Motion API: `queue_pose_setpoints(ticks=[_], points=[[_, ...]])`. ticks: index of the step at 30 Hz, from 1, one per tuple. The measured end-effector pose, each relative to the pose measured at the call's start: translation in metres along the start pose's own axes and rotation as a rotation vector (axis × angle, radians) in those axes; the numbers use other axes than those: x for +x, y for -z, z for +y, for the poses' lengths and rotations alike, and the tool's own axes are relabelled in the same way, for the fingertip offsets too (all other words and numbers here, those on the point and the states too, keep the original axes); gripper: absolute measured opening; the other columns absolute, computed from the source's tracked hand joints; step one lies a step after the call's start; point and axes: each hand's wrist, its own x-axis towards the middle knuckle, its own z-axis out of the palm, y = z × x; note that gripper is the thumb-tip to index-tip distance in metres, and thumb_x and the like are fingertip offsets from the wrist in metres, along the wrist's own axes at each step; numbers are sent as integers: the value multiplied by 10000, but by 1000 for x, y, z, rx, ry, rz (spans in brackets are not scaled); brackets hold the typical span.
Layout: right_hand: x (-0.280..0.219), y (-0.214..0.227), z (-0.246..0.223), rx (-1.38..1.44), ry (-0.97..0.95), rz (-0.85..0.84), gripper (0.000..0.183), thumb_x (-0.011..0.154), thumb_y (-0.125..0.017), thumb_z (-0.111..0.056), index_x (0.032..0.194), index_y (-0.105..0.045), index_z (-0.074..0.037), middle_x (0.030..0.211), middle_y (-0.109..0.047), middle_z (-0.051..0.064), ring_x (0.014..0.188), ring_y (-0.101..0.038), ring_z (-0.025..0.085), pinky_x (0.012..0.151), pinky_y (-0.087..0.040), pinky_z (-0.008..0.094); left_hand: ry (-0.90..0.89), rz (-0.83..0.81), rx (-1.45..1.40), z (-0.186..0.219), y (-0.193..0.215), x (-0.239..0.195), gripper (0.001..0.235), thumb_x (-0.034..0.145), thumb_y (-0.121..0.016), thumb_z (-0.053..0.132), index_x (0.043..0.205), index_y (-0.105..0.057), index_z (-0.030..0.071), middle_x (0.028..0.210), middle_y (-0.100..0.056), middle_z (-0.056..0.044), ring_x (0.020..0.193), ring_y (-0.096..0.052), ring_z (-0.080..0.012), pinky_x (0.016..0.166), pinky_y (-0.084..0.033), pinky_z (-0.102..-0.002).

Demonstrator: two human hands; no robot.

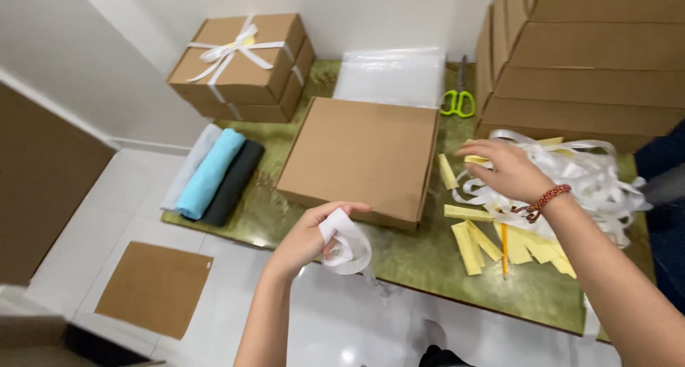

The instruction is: The person places a rolled yellow fabric into a clear plastic bag and seals it. They then place the bagged fabric into a cardboard box, close the box, and tie it with a white ribbon.

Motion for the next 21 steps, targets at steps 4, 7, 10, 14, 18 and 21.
queue_pose_setpoints(ticks=[4, 7, 10, 14, 18, 21], points=[[-11, 3, -178, 779, 477, -271, 349, 1076, -548, -230, 1315, -754, -82, 1356, -752, 185, 1328, -626, 344, 1149, -450, 545, -22, -33, 8, -1, 22, -37, 358, 1088, -553, 209, 1321, -756, 29, 459, -463, -21, 382, -423, -81, 413, -413, -210], [-20, -19, -253, 940, 586, -554, 463, 1115, -430, -348, 1305, -750, -73, 1292, -795, 165, 1289, -656, 265, 1139, -463, 528, -37, 1, 17, -8, 43, -68, 339, 1097, -570, 238, 1312, -769, 67, 482, -519, -48, 393, -459, -101, 419, -409, -227], [-30, -49, -299, 1083, 553, -766, 586, 1120, -352, -463, 1282, -739, -54, 1237, -784, 125, 1234, -664, 226, 1123, -482, 470, -53, 44, 9, -9, 64, -105, 328, 1101, -575, 251, 1283, -785, 77, 511, -565, -58, 403, -505, -111, 427, -431, -236], [-33, -122, -330, 1343, 383, -963, 618, 1124, -348, -513, 1232, -723, -34, 1154, -742, 51, 1107, -673, 149, 1030, -525, 328, -63, 77, 8, 9, 82, -154, 389, 1122, -517, 305, 1324, -759, 77, 465, -524, -47, 396, -473, -104, 427, -384, -216], [-46, -149, -373, 1310, 416, -1071, 668, 1111, -291, -561, 1228, -716, -59, 1254, -720, 52, 1173, -650, 169, 1056, -490, 340, -52, 124, 7, -36, 115, -178, 268, 1108, -620, 276, 1208, -821, 129, 538, -598, -69, 402, -539, -114, 431, -430, -230], [-50, -166, -390, 1316, 381, -1114, 696, 1110, -292, -579, 1266, -711, -47, 1247, -708, 70, 1211, -617, 186, 1086, -475, 371, -72, 106, 20, -20, 119, -204, 291, 1110, -584, 251, 1252, -795, 110, 568, -608, -42, 437, -524, -97, 475, -412, -219]])
